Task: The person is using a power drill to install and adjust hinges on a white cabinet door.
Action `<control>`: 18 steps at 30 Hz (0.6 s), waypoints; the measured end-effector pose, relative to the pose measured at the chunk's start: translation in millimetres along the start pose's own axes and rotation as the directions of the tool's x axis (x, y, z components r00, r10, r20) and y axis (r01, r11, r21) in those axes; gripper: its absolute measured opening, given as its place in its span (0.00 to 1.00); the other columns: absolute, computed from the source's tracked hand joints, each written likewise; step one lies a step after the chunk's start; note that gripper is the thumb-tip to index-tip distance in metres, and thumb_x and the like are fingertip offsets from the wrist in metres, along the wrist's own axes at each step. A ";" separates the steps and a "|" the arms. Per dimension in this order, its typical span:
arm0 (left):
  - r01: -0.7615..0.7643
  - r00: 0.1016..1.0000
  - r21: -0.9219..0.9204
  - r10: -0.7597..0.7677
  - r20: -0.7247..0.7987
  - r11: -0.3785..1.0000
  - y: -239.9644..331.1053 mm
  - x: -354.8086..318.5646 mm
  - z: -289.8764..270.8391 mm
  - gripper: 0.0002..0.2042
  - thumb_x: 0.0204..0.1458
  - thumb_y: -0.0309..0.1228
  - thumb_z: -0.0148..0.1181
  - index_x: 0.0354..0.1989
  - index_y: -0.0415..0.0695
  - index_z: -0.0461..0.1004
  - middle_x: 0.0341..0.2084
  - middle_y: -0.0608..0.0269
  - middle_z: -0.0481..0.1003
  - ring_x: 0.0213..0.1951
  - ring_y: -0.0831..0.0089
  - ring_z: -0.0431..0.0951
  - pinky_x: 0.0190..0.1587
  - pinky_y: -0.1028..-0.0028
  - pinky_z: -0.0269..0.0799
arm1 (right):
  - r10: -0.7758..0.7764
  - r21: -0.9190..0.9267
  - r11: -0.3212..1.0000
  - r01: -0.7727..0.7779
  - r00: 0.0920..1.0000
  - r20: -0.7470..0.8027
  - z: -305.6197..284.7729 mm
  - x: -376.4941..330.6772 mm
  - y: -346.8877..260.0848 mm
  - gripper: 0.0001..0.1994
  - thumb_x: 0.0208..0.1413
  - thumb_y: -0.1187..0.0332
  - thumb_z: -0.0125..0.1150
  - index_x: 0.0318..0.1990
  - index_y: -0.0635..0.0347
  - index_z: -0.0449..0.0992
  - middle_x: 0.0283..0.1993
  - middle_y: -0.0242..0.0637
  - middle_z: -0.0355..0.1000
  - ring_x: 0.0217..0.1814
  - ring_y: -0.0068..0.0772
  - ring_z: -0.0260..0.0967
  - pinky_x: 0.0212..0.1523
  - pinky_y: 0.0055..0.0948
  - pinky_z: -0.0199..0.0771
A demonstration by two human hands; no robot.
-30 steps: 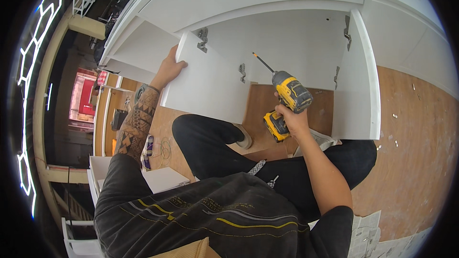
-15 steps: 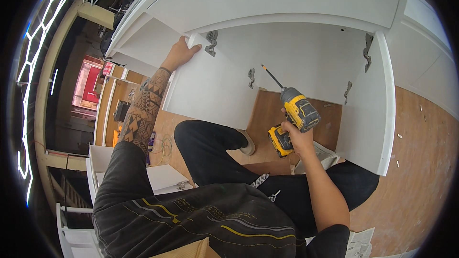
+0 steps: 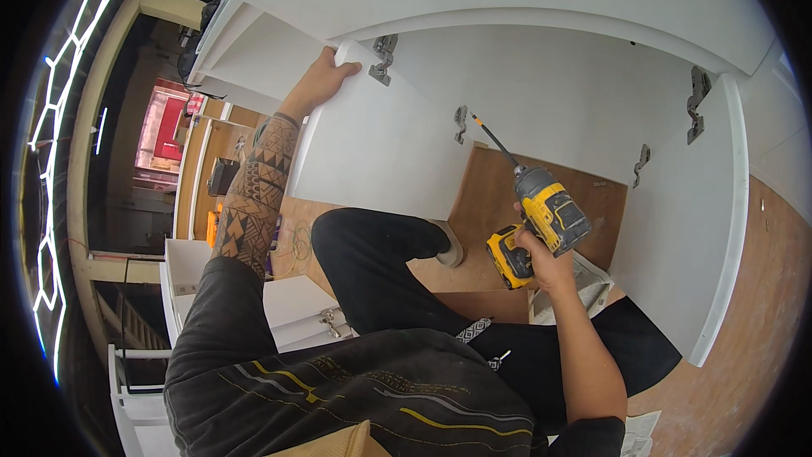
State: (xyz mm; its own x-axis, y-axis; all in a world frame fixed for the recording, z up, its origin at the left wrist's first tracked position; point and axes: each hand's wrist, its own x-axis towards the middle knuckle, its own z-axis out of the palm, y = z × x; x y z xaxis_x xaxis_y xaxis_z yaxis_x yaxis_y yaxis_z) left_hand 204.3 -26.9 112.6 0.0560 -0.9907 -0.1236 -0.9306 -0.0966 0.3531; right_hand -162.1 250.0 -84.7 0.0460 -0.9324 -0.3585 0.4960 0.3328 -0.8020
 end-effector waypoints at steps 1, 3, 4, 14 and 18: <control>-0.014 1.000 -0.001 0.014 -0.014 1.000 -1.8 1.1 -0.1 0.39 0.57 0.47 0.63 0.63 0.23 0.61 0.53 0.25 0.75 0.55 0.43 0.80 0.60 0.61 0.74 | -0.006 -0.022 1.000 0.006 1.000 0.008 -0.4 0.6 1.8 0.24 0.49 0.82 0.64 0.57 0.60 0.79 0.48 0.31 0.77 0.45 0.23 0.73 0.50 0.27 0.75; -0.028 0.999 -0.001 0.028 -0.021 1.000 -2.5 2.2 1.6 0.38 0.56 0.47 0.64 0.63 0.23 0.62 0.53 0.26 0.75 0.54 0.43 0.81 0.59 0.61 0.74 | -0.009 -0.013 1.000 0.009 1.000 0.008 0.6 1.6 3.9 0.24 0.50 0.82 0.64 0.57 0.60 0.79 0.49 0.31 0.77 0.45 0.23 0.73 0.50 0.27 0.75; -0.028 1.000 -0.029 0.028 -0.015 0.999 -1.4 2.5 2.8 0.38 0.56 0.47 0.64 0.62 0.23 0.63 0.53 0.26 0.76 0.54 0.44 0.81 0.58 0.61 0.75 | -0.018 -0.008 1.000 0.018 1.000 0.008 0.1 1.8 4.7 0.24 0.50 0.81 0.64 0.58 0.60 0.78 0.50 0.31 0.77 0.46 0.23 0.73 0.51 0.27 0.75; -0.038 0.998 -0.086 0.035 -0.044 0.996 5.9 -1.8 6.2 0.35 0.56 0.44 0.64 0.62 0.24 0.64 0.51 0.31 0.77 0.51 0.48 0.82 0.55 0.62 0.77 | 0.068 -0.181 0.982 -0.056 0.996 0.061 -13.4 1.3 17.3 0.24 0.52 0.80 0.64 0.59 0.59 0.78 0.54 0.30 0.78 0.46 0.21 0.73 0.52 0.28 0.75; -0.012 1.000 -0.071 0.009 -0.029 0.997 9.7 -4.6 3.8 0.35 0.56 0.44 0.64 0.62 0.24 0.64 0.51 0.31 0.77 0.51 0.49 0.82 0.55 0.63 0.77 | 0.070 -0.211 0.976 -0.051 0.994 0.081 -12.7 1.8 17.7 0.24 0.52 0.80 0.65 0.59 0.58 0.78 0.54 0.31 0.78 0.46 0.21 0.74 0.52 0.27 0.76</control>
State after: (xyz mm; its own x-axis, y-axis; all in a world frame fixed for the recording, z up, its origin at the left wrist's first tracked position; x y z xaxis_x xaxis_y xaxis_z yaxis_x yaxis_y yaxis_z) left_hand 193.6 -22.9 113.2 0.0577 -0.9940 -0.0930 -0.9029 -0.0917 0.4199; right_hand -164.3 256.0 -105.5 0.1503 -0.9152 -0.3738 0.2988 0.4025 -0.8653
